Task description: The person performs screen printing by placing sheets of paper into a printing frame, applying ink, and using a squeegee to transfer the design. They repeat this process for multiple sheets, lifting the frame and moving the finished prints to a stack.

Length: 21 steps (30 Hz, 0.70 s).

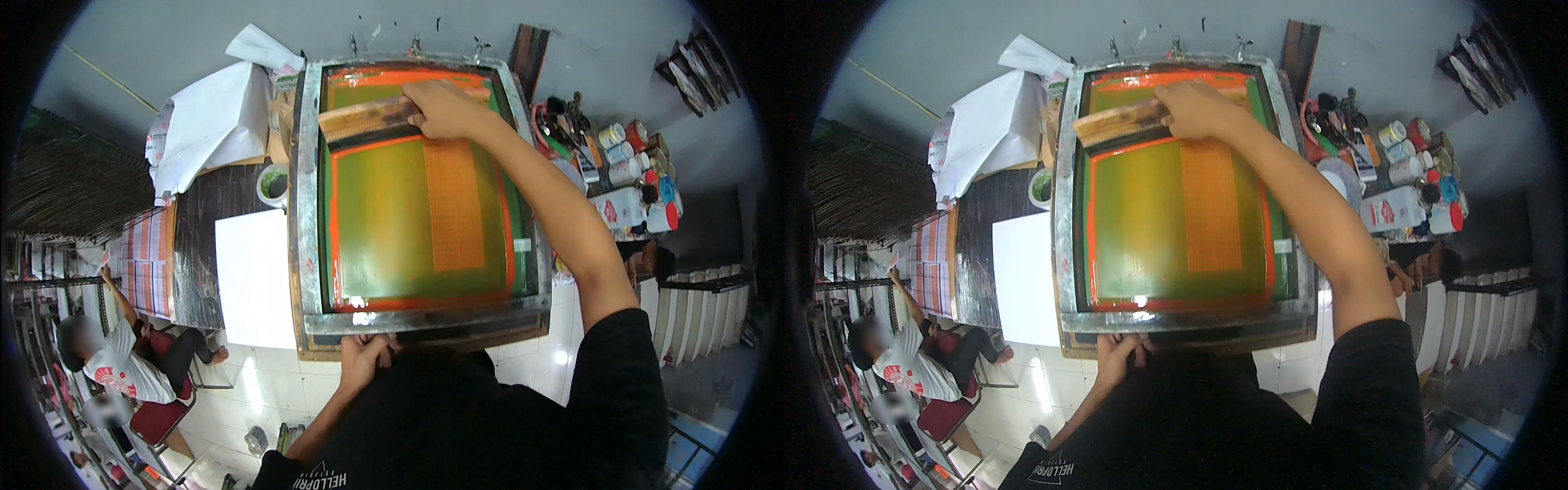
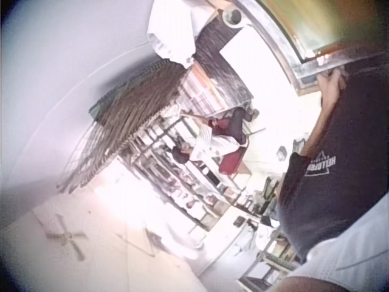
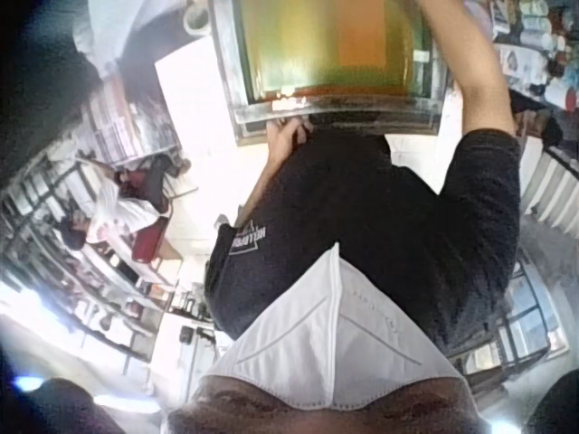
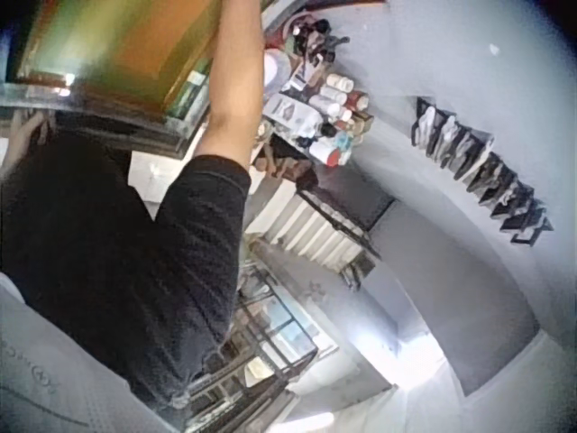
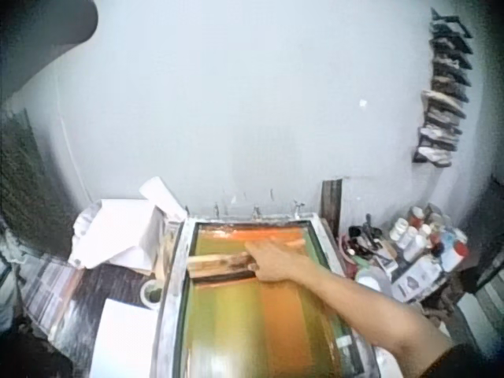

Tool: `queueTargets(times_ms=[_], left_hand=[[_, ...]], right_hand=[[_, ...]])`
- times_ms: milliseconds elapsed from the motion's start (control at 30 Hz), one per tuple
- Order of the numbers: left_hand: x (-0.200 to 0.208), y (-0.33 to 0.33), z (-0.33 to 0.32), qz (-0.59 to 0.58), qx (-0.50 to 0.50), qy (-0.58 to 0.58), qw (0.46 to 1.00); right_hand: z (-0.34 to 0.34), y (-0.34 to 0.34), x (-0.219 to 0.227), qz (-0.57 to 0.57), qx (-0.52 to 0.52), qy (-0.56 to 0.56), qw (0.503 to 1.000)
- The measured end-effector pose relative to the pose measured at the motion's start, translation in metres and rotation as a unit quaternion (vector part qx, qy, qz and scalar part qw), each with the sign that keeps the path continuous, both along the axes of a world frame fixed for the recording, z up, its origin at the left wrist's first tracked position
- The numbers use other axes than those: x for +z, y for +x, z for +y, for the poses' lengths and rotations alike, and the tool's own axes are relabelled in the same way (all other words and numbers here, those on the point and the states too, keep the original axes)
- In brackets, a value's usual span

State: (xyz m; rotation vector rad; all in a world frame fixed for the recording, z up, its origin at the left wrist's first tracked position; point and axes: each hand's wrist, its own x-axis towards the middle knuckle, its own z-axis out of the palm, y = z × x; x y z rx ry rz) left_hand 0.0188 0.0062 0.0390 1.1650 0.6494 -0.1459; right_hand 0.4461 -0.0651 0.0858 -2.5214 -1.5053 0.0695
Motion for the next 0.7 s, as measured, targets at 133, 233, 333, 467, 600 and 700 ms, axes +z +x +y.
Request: queueTargets(times_ms=[133,233,333,467,600,700], left_hand=[[-0.002,0.000,0.000,-0.008,-0.021,0.018,1.000],[-0.004,-0.002,0.002,-0.005,-0.049,0.042,0.998],[-0.002,-0.001,0.001,-0.009,-0.039,0.015,0.999],[-0.004,-0.003,0.010,0.009,0.013,-0.161,0.987],[0.007,-0.002,0.008,0.056,0.051,-0.281,0.957],[-0.007,-0.007,0.011,0.043,0.038,-0.320,0.946]], right_hand=[[-0.046,-0.101,0.010,0.013,-0.010,0.018,1.000],[-0.078,-0.179,0.014,0.020,-0.009,0.062,0.998],[-0.096,-0.236,0.020,0.016,-0.029,0.074,0.997],[-0.099,-0.248,0.023,0.009,-0.084,0.098,0.992],[-0.099,-0.251,0.028,0.055,-0.082,0.092,0.991],[-0.103,-0.261,0.006,0.092,-0.069,0.039,0.993]])
